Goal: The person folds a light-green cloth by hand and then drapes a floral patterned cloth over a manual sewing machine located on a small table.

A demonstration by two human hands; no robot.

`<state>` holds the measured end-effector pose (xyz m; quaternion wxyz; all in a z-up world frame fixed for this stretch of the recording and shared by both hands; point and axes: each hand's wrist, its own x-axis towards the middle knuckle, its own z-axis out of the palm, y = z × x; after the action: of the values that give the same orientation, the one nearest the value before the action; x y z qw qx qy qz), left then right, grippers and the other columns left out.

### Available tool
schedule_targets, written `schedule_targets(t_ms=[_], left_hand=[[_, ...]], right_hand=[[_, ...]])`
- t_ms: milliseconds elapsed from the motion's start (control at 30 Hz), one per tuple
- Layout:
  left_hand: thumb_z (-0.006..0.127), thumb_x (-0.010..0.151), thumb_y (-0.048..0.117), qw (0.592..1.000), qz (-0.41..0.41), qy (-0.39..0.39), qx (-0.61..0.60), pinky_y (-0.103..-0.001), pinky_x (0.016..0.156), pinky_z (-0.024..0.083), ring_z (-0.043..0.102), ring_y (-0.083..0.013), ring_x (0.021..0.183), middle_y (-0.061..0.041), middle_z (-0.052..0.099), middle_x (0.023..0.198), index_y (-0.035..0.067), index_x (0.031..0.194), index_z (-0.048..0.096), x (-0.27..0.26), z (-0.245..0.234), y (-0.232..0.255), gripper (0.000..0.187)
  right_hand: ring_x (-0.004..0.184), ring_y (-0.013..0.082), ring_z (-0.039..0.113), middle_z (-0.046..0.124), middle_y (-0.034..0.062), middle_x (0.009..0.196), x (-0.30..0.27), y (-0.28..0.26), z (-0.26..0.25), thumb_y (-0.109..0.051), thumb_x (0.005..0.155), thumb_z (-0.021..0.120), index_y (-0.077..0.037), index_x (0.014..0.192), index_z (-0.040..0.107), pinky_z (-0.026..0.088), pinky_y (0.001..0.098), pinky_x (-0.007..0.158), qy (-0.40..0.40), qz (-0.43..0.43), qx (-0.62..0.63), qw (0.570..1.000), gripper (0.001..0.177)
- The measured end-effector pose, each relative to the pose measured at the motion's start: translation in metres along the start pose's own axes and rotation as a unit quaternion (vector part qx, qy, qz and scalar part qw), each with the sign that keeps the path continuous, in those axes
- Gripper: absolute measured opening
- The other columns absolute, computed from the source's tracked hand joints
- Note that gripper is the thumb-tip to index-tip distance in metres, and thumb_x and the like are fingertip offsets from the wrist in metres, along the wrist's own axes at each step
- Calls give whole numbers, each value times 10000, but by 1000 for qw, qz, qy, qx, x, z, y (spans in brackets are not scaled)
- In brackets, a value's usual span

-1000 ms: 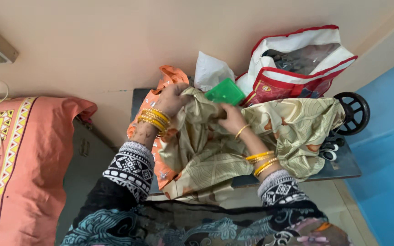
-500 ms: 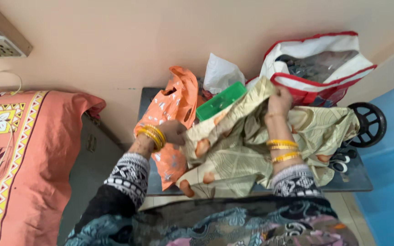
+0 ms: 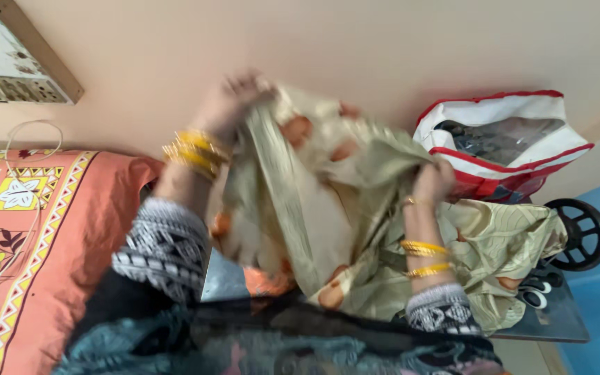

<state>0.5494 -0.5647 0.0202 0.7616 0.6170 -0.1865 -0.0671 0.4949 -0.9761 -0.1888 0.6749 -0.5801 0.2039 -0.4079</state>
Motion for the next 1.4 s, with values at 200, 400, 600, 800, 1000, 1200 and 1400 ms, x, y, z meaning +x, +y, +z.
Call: schedule_targets(t_ms=[200,400,600,800,1000,1200,1400], left_hand=[[799,888,217,982,70,118,129,-425,945,547,430,-314,1263,-245,387,1455,59,1510,188,50,-63,-8,886],[837,748,527,822,-160,108,536,-513,958,493,626,-414,1156,-255,660,1231,-28,1284,610,-57,-88,-160,804],[791,798,547,784,-268,-54,557,-466,977,522,681,-403,1080,-244,723,1106,18,1057,754,-112,11,-195,590],[702,805,113,758,-219,-1,614,-477,916,552,689,-409,1056,-244,717,1070,51,1012,735,-125,39,-212,218],[622,871,57,821,-167,84,539,-520,893,531,677,-454,1017,-284,709,1025,21,1073,635,-118,13,-235,205],[720,901,202,878,-187,139,419,-479,748,550,696,-402,856,-236,700,923,11,1063,580,-114,4,-273,286],[818,801,79,963,-215,97,131,-304,479,498,616,-142,584,-94,669,801,102,1236,484,-99,-14,-220,548]], right_hand=[[1145,264,587,593,219,1320,8,37,67,-268,950,773,3,1431,497,470,363,953,-275,-112,-234,926,617],[899,256,726,682,178,1220,-36,43,38,-211,797,782,-25,1251,631,578,368,824,-425,-81,-335,837,513],[829,215,749,774,116,912,-94,34,20,-198,824,782,-47,978,764,591,353,794,-558,-65,-374,738,216],[827,276,729,779,119,932,-143,68,-69,-197,774,753,-138,948,806,568,389,777,-644,-59,-474,597,191],[798,284,748,764,144,854,-157,116,-132,-178,810,695,-63,941,800,585,392,773,-568,75,-534,621,204],[859,331,733,752,209,941,-174,144,-76,-214,782,827,12,1076,701,580,435,770,-310,147,-433,834,392],[943,325,678,677,172,1104,-201,143,-55,-71,674,846,-36,1410,433,581,409,746,-169,208,-319,909,844]])
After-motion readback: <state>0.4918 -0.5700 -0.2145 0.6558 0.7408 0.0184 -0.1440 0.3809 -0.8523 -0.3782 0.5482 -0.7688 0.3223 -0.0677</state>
